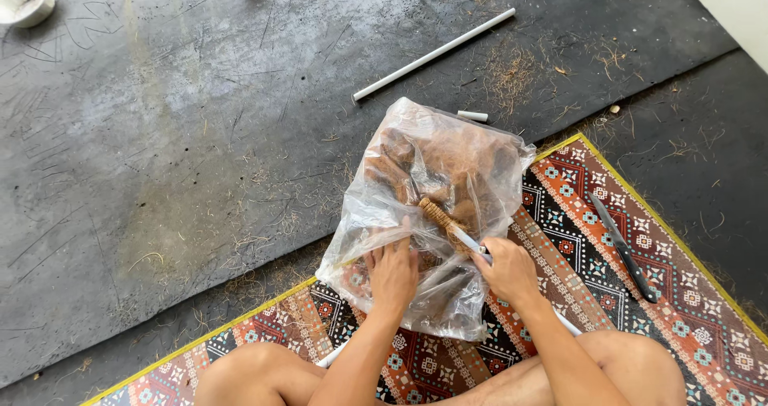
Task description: The person sits on a mat, pulls apart fibrous coir material from a plastic bag, and winds the fiber tightly around a white plastic tube to form a brush head, pressing and shaping the fiber as they wrap. A finished wrapped brush rests in a box nearby.
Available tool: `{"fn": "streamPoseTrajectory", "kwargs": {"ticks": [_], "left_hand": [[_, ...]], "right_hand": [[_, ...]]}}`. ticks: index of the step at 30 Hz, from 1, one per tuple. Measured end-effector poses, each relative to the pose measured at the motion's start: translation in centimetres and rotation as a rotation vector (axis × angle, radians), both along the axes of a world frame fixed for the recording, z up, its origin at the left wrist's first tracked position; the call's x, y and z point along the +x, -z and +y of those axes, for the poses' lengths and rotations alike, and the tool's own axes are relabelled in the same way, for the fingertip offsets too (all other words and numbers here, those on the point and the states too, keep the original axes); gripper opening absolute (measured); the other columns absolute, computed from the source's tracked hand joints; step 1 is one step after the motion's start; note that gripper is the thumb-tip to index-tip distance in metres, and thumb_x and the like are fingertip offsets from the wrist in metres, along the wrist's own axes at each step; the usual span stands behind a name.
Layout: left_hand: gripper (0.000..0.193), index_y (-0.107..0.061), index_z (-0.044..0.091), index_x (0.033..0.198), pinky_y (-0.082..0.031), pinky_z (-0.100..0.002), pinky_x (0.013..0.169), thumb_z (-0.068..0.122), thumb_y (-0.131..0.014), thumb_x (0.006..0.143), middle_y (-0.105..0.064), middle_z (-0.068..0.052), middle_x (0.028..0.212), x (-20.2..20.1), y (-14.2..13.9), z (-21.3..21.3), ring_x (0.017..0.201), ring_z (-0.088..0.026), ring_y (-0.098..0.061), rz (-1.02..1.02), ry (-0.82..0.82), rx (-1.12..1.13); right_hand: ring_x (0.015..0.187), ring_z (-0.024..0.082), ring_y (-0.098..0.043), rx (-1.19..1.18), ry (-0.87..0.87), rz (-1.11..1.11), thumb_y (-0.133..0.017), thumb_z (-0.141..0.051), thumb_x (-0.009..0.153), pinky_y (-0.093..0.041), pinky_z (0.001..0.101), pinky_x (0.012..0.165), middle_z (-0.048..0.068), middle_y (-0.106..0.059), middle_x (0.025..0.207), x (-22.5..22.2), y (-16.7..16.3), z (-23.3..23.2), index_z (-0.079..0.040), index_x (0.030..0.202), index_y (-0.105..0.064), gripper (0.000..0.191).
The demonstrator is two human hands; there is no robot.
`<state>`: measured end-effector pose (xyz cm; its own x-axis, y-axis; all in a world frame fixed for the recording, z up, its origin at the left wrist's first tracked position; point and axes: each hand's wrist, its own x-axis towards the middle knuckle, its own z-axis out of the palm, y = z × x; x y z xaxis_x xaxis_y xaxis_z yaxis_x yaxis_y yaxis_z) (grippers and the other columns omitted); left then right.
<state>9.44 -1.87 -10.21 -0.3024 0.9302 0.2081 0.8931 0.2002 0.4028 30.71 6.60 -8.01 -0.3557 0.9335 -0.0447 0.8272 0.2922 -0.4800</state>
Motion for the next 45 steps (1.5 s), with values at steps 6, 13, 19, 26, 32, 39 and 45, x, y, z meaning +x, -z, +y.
{"fn": "streamPoseTrajectory", "kwargs": {"ticks": [6, 13, 19, 26, 32, 39, 45], "left_hand": [[0.048, -0.063, 0.016, 0.141, -0.035, -0.051, 0.113, 0.019, -0.061, 0.093, -0.064, -0.017, 0.132, 2.8, -0.8, 3.6, 0.127, -0.038, -0.057, -0.128, 0.178, 0.159], [0.027, -0.071, 0.013, 0.118, -0.051, -0.049, 0.092, 0.020, -0.061, 0.093, -0.074, -0.014, 0.108, 4.6, -2.5, 8.7, 0.101, -0.036, -0.069, -0.083, 0.165, 0.229], [0.030, -0.074, 0.017, 0.114, -0.052, -0.049, 0.082, 0.032, -0.059, 0.093, -0.073, -0.017, 0.106, 1.9, -3.6, 5.8, 0.097, -0.038, -0.067, -0.392, 0.107, 0.009], [0.027, -0.072, 0.010, 0.104, -0.051, -0.047, 0.087, 0.026, -0.054, 0.093, -0.077, -0.017, 0.097, -2.1, -5.2, -1.9, 0.095, -0.037, -0.070, -0.606, 0.075, -0.343], [0.026, -0.063, 0.001, 0.107, -0.047, -0.053, 0.086, 0.022, -0.050, 0.097, -0.070, -0.026, 0.100, -3.7, -6.0, -5.8, 0.098, -0.045, -0.065, -0.482, 0.090, -0.313], [0.031, -0.058, 0.002, 0.106, -0.049, -0.039, 0.073, 0.031, -0.049, 0.102, -0.062, -0.013, 0.085, -5.2, -12.3, -6.2, 0.079, -0.024, -0.059, -0.839, 0.211, -0.259], [0.036, -0.060, 0.001, 0.097, -0.046, -0.030, 0.065, 0.034, -0.051, 0.107, -0.060, -0.008, 0.076, -5.7, -19.9, -1.0, 0.070, -0.013, -0.053, -1.024, 0.153, 0.217]], "right_hand": [[0.074, 0.029, -0.067, 0.066, 0.036, 0.202, -0.072, -0.030, 0.086, -0.052, 0.0429, 0.065, 0.013, -0.071, 0.087, 2.3, -1.1, 2.0, -0.008, 0.094, -0.072, 0.023], [0.065, 0.019, -0.066, 0.024, 0.146, 0.376, -0.077, -0.026, 0.087, -0.057, 0.0334, 0.068, 0.013, -0.070, 0.081, 3.7, -2.7, 2.5, -0.002, 0.100, -0.070, 0.028], [0.066, 0.016, -0.066, 0.006, 0.133, 0.426, -0.078, -0.026, 0.086, -0.057, 0.0338, 0.071, 0.012, -0.072, 0.079, 3.3, -2.1, 1.3, -0.001, 0.098, -0.070, 0.029], [0.064, 0.017, -0.064, 0.058, 0.221, 0.398, -0.079, -0.029, 0.087, -0.053, 0.0337, 0.063, 0.012, -0.071, 0.078, 2.9, -2.5, 0.9, -0.002, 0.100, -0.070, 0.031], [0.062, 0.012, -0.055, 0.334, 0.215, 0.452, -0.083, -0.031, 0.088, -0.044, 0.0273, 0.057, 0.007, -0.063, 0.071, 3.9, -6.5, 0.2, -0.001, 0.100, -0.070, 0.034], [0.046, 0.004, -0.045, 0.275, 0.214, 0.713, -0.075, -0.025, 0.091, -0.031, 0.0241, 0.041, -0.004, -0.053, 0.060, 1.4, -13.5, -0.8, -0.006, 0.092, -0.067, 0.021], [0.044, 0.002, -0.044, -0.061, 0.077, 0.962, -0.083, -0.023, 0.087, -0.032, 0.0213, 0.037, -0.005, -0.056, 0.060, -7.5, -18.3, -2.7, -0.003, 0.078, -0.065, 0.028]]}}
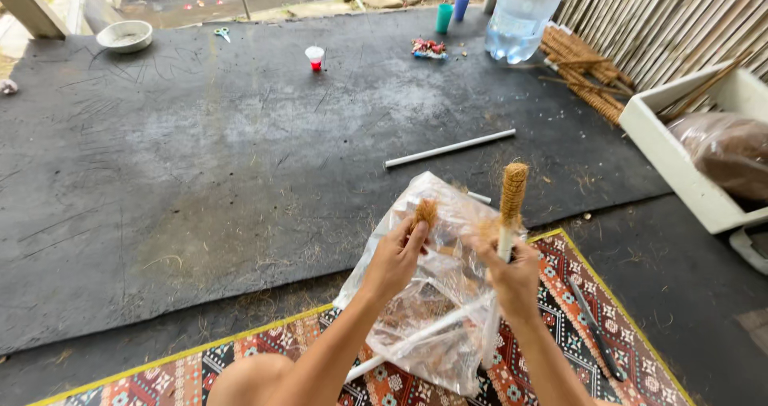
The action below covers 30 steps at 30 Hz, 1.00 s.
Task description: The person sits on a mat, pulls apart fibrous coir material from a plastic bag, and winds the fiber tightly around a white plastic tube to form a brush head, pressing and shaping the fiber as they wrap. A finished wrapped brush rests in a box nearby.
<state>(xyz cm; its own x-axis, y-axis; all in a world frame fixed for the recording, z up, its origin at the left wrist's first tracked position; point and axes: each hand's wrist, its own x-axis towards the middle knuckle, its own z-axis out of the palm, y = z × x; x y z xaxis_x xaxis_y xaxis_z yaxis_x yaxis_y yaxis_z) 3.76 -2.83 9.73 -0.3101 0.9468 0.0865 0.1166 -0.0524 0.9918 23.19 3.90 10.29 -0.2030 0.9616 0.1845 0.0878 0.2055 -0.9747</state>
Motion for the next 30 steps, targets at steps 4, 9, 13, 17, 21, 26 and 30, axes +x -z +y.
{"fn": "streamPoseTrajectory", "kwargs": {"ticks": [4, 9, 13, 17, 21, 26, 30], "left_hand": [[0.030, -0.067, 0.000, 0.105, -0.050, -0.033, 0.068, 0.026, -0.055, 0.106, -0.064, -0.013, 0.094, -0.1, -1.7, 0.3, 0.077, -0.018, -0.059, 0.144, -0.116, 0.268], [0.026, -0.070, 0.001, 0.114, -0.056, -0.035, 0.076, 0.020, -0.056, 0.102, -0.068, -0.014, 0.113, -1.2, -1.6, -0.9, 0.091, -0.026, -0.069, 0.186, -0.045, 0.299], [0.024, -0.071, 0.000, 0.116, -0.055, -0.036, 0.079, 0.015, -0.057, 0.105, -0.069, -0.015, 0.109, -2.2, -1.5, -0.8, 0.092, -0.027, -0.070, 0.165, 0.026, 0.319], [0.035, -0.065, 0.004, 0.127, -0.058, -0.032, 0.066, 0.012, -0.063, 0.094, -0.072, -0.013, 0.102, -2.6, -1.3, -0.3, 0.080, -0.020, -0.073, 0.017, -0.058, 0.165], [0.030, -0.071, 0.001, 0.121, -0.056, -0.030, 0.065, 0.010, -0.057, 0.097, -0.077, -0.012, 0.096, -2.5, -1.0, -0.3, 0.076, -0.016, -0.072, 0.030, -0.123, 0.243], [0.027, -0.076, 0.003, 0.118, -0.051, -0.032, 0.057, 0.018, -0.061, 0.101, -0.076, -0.015, 0.079, -2.1, -1.2, -0.7, 0.065, -0.017, -0.065, -0.096, -0.044, 0.057], [0.038, -0.069, 0.005, 0.120, -0.060, -0.028, 0.060, 0.027, -0.076, 0.089, -0.078, -0.010, 0.094, -1.5, -1.8, -1.0, 0.075, -0.013, -0.073, 0.019, -0.017, 0.170]], "right_hand": [[0.040, 0.001, -0.040, -0.171, -0.045, 0.076, -0.081, -0.026, 0.081, -0.028, 0.0220, 0.034, -0.005, -0.061, 0.062, -3.9, -1.6, -1.5, -0.005, 0.089, -0.073, 0.024], [0.044, -0.001, -0.039, -0.121, -0.082, 0.055, -0.081, -0.020, 0.086, -0.025, 0.0215, 0.037, -0.005, -0.061, 0.064, -6.7, -1.9, -2.3, 0.000, 0.101, -0.078, 0.025], [0.044, -0.001, -0.039, -0.167, -0.102, 0.116, -0.074, -0.014, 0.090, -0.024, 0.0215, 0.037, -0.006, -0.064, 0.068, -6.9, -1.6, -1.7, 0.000, 0.098, -0.075, 0.017], [0.040, 0.001, -0.035, -0.250, -0.162, 0.164, -0.072, -0.010, 0.092, -0.022, 0.0218, 0.036, -0.005, -0.054, 0.059, -6.6, -1.2, -1.0, 0.000, 0.096, -0.074, 0.011], [0.041, 0.002, -0.037, -0.301, -0.187, 0.118, -0.072, -0.008, 0.090, -0.025, 0.0227, 0.037, -0.004, -0.056, 0.062, -6.2, -0.7, -0.5, -0.001, 0.096, -0.072, 0.009], [0.046, 0.002, -0.043, -0.397, -0.173, 0.155, -0.074, -0.010, 0.090, -0.029, 0.0214, 0.039, -0.005, -0.057, 0.067, -5.1, 0.1, 0.1, -0.004, 0.092, -0.068, 0.008], [0.042, 0.005, -0.043, -0.330, -0.165, 0.067, -0.074, -0.012, 0.090, -0.029, 0.0232, 0.036, -0.001, -0.060, 0.064, -4.4, 0.6, 0.3, -0.002, 0.090, -0.069, 0.011]]}}
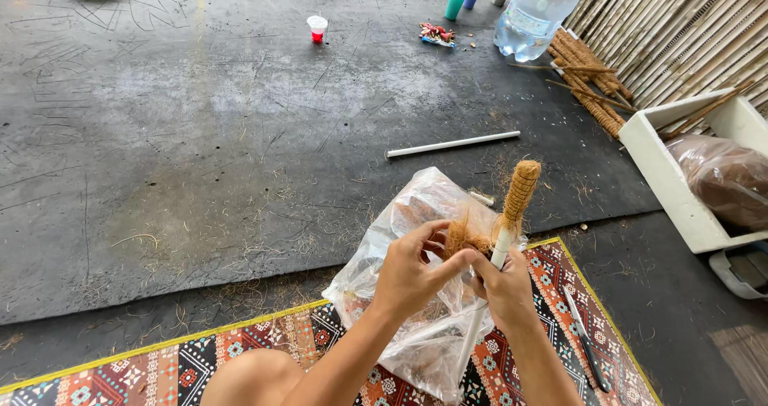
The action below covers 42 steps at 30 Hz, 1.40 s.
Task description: The person sits on a mat, pulls apart fibrous coir material from a plastic bag, and winds the fiber tightly around a white plastic tube to form a brush head, pressing and shaping the fiber as they wrap. A finished wrapped brush rests in a box nearby.
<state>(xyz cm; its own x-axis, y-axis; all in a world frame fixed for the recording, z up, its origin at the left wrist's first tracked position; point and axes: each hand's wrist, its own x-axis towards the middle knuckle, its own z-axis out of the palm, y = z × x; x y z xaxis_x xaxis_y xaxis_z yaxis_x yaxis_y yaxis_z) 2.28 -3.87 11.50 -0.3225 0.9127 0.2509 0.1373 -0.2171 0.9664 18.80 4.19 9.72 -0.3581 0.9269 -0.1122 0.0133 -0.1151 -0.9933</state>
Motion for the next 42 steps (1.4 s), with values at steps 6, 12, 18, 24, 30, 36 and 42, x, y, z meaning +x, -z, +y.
{"fn": "streamPoseTrajectory", "kwargs": {"ticks": [6, 12, 18, 24, 30, 36, 42], "left_hand": [[0.024, -0.077, 0.005, 0.112, -0.060, -0.026, 0.058, 0.017, -0.073, 0.091, -0.079, -0.009, 0.094, 0.2, 0.3, 0.1, 0.075, -0.011, -0.072, -0.080, -0.073, -0.036], [0.016, -0.079, 0.005, 0.105, -0.056, -0.024, 0.056, 0.012, -0.073, 0.092, -0.079, -0.006, 0.083, 0.0, 1.2, 0.2, 0.066, -0.008, -0.070, -0.087, -0.105, -0.070], [0.015, -0.081, 0.005, 0.101, -0.053, -0.025, 0.053, 0.013, -0.075, 0.090, -0.078, -0.004, 0.079, -0.3, 2.0, 0.4, 0.062, -0.007, -0.065, -0.175, -0.058, -0.140], [0.018, -0.081, 0.002, 0.100, -0.052, -0.022, 0.056, 0.015, -0.078, 0.089, -0.079, -0.006, 0.082, -1.3, 2.7, 1.3, 0.066, -0.006, -0.067, -0.383, -0.038, -0.124], [0.020, -0.080, 0.003, 0.099, -0.056, -0.024, 0.056, 0.019, -0.077, 0.089, -0.079, -0.004, 0.081, -1.5, 2.6, 0.9, 0.066, -0.006, -0.069, -0.372, -0.061, -0.154], [0.021, -0.080, 0.004, 0.100, -0.051, -0.022, 0.055, 0.020, -0.079, 0.087, -0.078, -0.003, 0.079, -0.7, 1.9, 0.6, 0.064, -0.005, -0.064, -0.311, -0.010, -0.130], [0.020, -0.082, 0.003, 0.097, -0.047, -0.023, 0.053, 0.020, -0.080, 0.087, -0.077, -0.003, 0.076, -1.1, 2.0, 0.5, 0.061, -0.006, -0.061, -0.310, -0.065, -0.185]], "right_hand": [[0.039, 0.003, -0.038, -0.008, 0.038, 0.006, -0.074, -0.012, 0.088, -0.026, 0.0221, 0.035, -0.003, -0.056, 0.059, 0.2, 0.0, -0.5, -0.005, 0.088, -0.070, 0.008], [0.040, 0.003, -0.036, 0.124, -0.090, 0.036, -0.079, -0.011, 0.093, -0.026, 0.0234, 0.035, -0.004, -0.051, 0.058, -0.4, -1.2, -0.9, -0.003, 0.082, -0.065, 0.020], [0.041, 0.003, -0.039, 0.213, -0.020, -0.228, -0.072, -0.013, 0.087, -0.025, 0.0234, 0.036, -0.006, -0.062, 0.058, -0.9, -1.8, -0.8, -0.012, 0.091, -0.077, 0.007], [0.038, 0.004, -0.033, 0.069, -0.059, 0.034, -0.073, -0.018, 0.098, -0.021, 0.0250, 0.035, -0.006, -0.045, 0.050, 0.4, 0.5, 1.0, -0.009, 0.065, -0.057, 0.038], [0.037, 0.004, -0.028, 0.013, 0.054, -0.035, -0.074, -0.018, 0.087, -0.019, 0.0247, 0.035, -0.007, -0.042, 0.050, 0.9, 0.5, 1.3, -0.009, 0.070, -0.067, 0.021], [0.039, 0.003, -0.036, 0.150, -0.052, -0.137, -0.077, -0.018, 0.087, -0.022, 0.0245, 0.034, -0.005, -0.056, 0.053, -0.6, -1.2, 0.1, -0.003, 0.086, -0.075, 0.015], [0.037, 0.005, -0.031, 0.009, -0.025, 0.016, -0.076, -0.018, 0.087, -0.020, 0.0246, 0.034, -0.004, -0.051, 0.052, -0.6, -1.7, 0.1, -0.005, 0.079, -0.074, 0.015]]}}
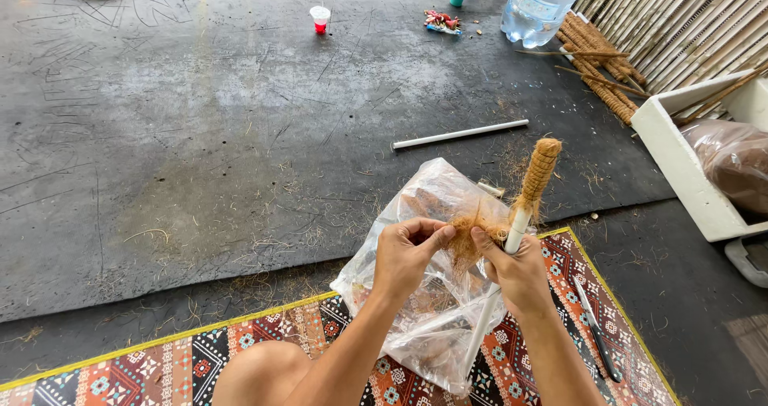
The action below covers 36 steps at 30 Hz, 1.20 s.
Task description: The person sits on a mat, pulls apart fibrous coir material from a plastic bag, and winds the fiber tightly around a white plastic tube to form a brush head, pressing and shaping the fiber as they wrap. A finished wrapped brush rests in a box nearby.
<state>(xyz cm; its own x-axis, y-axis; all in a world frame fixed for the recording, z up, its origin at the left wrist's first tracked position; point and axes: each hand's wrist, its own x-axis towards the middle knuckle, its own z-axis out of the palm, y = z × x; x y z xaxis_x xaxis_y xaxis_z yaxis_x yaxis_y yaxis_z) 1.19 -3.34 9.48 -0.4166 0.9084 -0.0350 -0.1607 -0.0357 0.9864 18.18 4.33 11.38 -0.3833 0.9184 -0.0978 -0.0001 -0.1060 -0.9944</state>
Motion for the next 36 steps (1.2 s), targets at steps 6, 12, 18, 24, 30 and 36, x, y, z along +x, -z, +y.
{"fn": "streamPoseTrajectory", "kwargs": {"ticks": [6, 12, 18, 24, 30, 36], "left_hand": [[0.020, -0.081, 0.003, 0.099, -0.054, -0.022, 0.061, 0.020, -0.079, 0.088, -0.078, -0.003, 0.081, 0.6, 0.8, 0.6, 0.068, -0.006, -0.067, -0.098, -0.050, 0.089], [0.024, -0.075, 0.005, 0.110, -0.055, -0.022, 0.065, 0.021, -0.073, 0.094, -0.076, 0.001, 0.086, 0.1, 1.0, 0.8, 0.073, -0.004, -0.066, -0.068, 0.082, 0.073], [0.027, -0.075, 0.001, 0.111, -0.046, -0.025, 0.063, 0.021, -0.058, 0.107, -0.068, 0.001, 0.080, -0.6, 0.4, 2.2, 0.069, -0.006, -0.052, 0.045, 0.412, 0.142], [0.022, -0.076, 0.001, 0.114, -0.052, -0.025, 0.064, 0.006, -0.060, 0.100, -0.073, 0.000, 0.084, -0.9, 0.1, 4.0, 0.072, -0.004, -0.058, 0.045, 0.406, 0.180], [0.022, -0.078, 0.002, 0.111, -0.055, -0.025, 0.064, 0.004, -0.064, 0.094, -0.076, 0.001, 0.085, -1.1, -0.2, 4.4, 0.071, -0.004, -0.061, 0.129, 0.376, 0.125], [0.029, -0.076, 0.001, 0.106, -0.043, -0.027, 0.059, 0.025, -0.059, 0.107, -0.065, 0.001, 0.075, -1.1, 1.3, 5.0, 0.066, -0.006, -0.050, 0.033, 0.384, 0.150]], "right_hand": [[0.043, 0.005, -0.034, -0.094, 0.082, 0.056, -0.079, -0.016, 0.086, -0.025, 0.0240, 0.039, -0.006, -0.051, 0.057, 0.4, 1.0, 0.7, -0.011, 0.066, -0.061, 0.028], [0.042, 0.005, -0.033, -0.044, 0.059, 0.060, -0.079, -0.017, 0.088, -0.024, 0.0245, 0.037, -0.006, -0.049, 0.056, 0.6, 1.0, 0.9, -0.010, 0.066, -0.060, 0.030], [0.041, 0.004, -0.033, -0.013, -0.009, 0.049, -0.080, -0.015, 0.089, -0.024, 0.0246, 0.036, -0.007, -0.048, 0.058, -0.4, -0.5, 0.4, -0.003, 0.086, -0.069, 0.017], [0.039, 0.001, -0.034, -0.034, 0.089, -0.062, -0.075, -0.012, 0.086, -0.022, 0.0218, 0.035, 0.000, -0.072, 0.073, -1.5, -3.2, 1.0, -0.004, 0.104, -0.075, 0.019], [0.043, 0.001, -0.037, 0.056, 0.065, -0.006, -0.074, -0.008, 0.092, -0.022, 0.0210, 0.037, 0.004, -0.069, 0.071, -1.7, -3.9, 1.4, 0.001, 0.099, -0.077, 0.013], [0.043, 0.003, -0.037, 0.090, 0.151, 0.091, -0.073, -0.011, 0.093, -0.022, 0.0223, 0.037, -0.003, -0.059, 0.063, -0.8, -3.3, 1.8, 0.002, 0.096, -0.074, 0.014]]}}
